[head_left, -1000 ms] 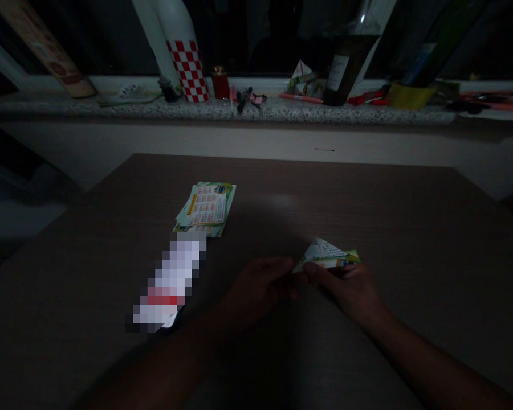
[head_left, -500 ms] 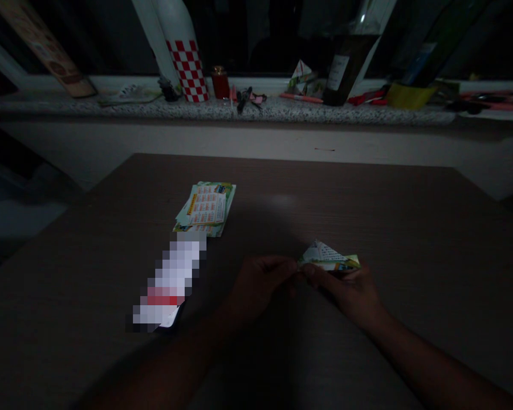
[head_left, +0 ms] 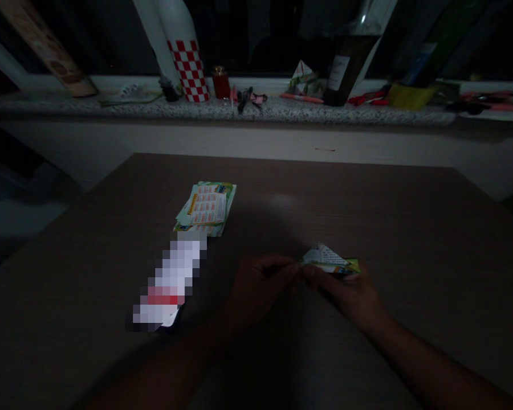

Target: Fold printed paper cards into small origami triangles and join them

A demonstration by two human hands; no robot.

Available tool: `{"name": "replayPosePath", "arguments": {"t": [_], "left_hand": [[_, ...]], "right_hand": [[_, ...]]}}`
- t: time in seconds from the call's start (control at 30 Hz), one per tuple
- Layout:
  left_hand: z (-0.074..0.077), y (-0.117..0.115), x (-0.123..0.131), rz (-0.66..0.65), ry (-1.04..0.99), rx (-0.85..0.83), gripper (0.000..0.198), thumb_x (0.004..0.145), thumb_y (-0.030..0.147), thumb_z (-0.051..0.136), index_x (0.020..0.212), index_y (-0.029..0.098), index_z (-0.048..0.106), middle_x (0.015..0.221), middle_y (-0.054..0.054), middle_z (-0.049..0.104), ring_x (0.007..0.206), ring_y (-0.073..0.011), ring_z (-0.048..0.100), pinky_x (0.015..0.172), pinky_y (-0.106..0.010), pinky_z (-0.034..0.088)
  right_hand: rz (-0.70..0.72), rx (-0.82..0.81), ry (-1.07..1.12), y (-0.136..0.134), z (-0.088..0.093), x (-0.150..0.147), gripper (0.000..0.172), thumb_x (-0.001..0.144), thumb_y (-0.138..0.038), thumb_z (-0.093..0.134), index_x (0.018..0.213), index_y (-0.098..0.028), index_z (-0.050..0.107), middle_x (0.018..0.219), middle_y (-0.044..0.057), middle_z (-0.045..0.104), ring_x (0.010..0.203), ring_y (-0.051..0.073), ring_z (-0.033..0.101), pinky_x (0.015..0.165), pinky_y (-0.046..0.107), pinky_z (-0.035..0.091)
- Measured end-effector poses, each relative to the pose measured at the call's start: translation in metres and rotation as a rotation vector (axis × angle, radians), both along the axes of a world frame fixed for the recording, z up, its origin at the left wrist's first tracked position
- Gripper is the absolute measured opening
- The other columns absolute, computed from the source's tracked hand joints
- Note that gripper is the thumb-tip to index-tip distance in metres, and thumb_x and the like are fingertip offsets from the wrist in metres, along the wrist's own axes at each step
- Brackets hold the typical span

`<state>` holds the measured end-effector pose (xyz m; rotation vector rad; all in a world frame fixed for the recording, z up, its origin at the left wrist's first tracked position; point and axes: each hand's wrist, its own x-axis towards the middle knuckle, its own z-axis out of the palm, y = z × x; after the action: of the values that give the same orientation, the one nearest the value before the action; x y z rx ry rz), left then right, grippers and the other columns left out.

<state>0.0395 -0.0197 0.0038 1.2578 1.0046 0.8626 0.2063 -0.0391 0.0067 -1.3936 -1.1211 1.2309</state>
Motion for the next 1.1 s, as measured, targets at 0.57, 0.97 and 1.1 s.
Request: {"name": "replayPosePath", "arguments": {"t": [0.57,0.97,1.1], "left_hand": [[0.0012,0.0065,-0.0059,-0.167,0.084,0.01,0.018,0.082,0.028,0.063,0.072,0.015,0.07,0.071,-0.002,0.067,0.069,-0.0139,0.059,0.066,-0.023,0.043],[0.0071,0.0045,-0.0061,-0.098,0.146,0.079,0.016,0.079,0.026,0.065,0.067,0.017,0.071,0.065,-0.001,0.063,0.061,-0.012,0.054,0.057,-0.021,0.038],[0.0049,0.0043,-0.0066,-0.127,0.118,0.061,0.016,0.079,0.027,0.065,0.069,0.016,0.071,0.062,-0.001,0.063,0.06,-0.0121,0.055,0.058,-0.022,0.04]], "right_hand": [[0.092,0.05,0.054,0.0012,-0.0073,0.0045,0.027,0.062,-0.038,0.079,0.055,-0.017,0.063,0.055,0.001,0.061,0.052,0.014,0.055,0.05,0.025,0.047],[0.063,0.012,0.07,0.002,-0.0025,0.001,0.032,0.058,-0.04,0.081,0.049,-0.017,0.06,0.05,0.0,0.056,0.048,0.011,0.05,0.047,0.024,0.044],[0.094,0.037,0.062,0.0016,-0.007,0.0027,0.032,0.062,-0.041,0.08,0.051,-0.017,0.062,0.052,0.001,0.058,0.05,0.012,0.052,0.049,0.025,0.044]]}}
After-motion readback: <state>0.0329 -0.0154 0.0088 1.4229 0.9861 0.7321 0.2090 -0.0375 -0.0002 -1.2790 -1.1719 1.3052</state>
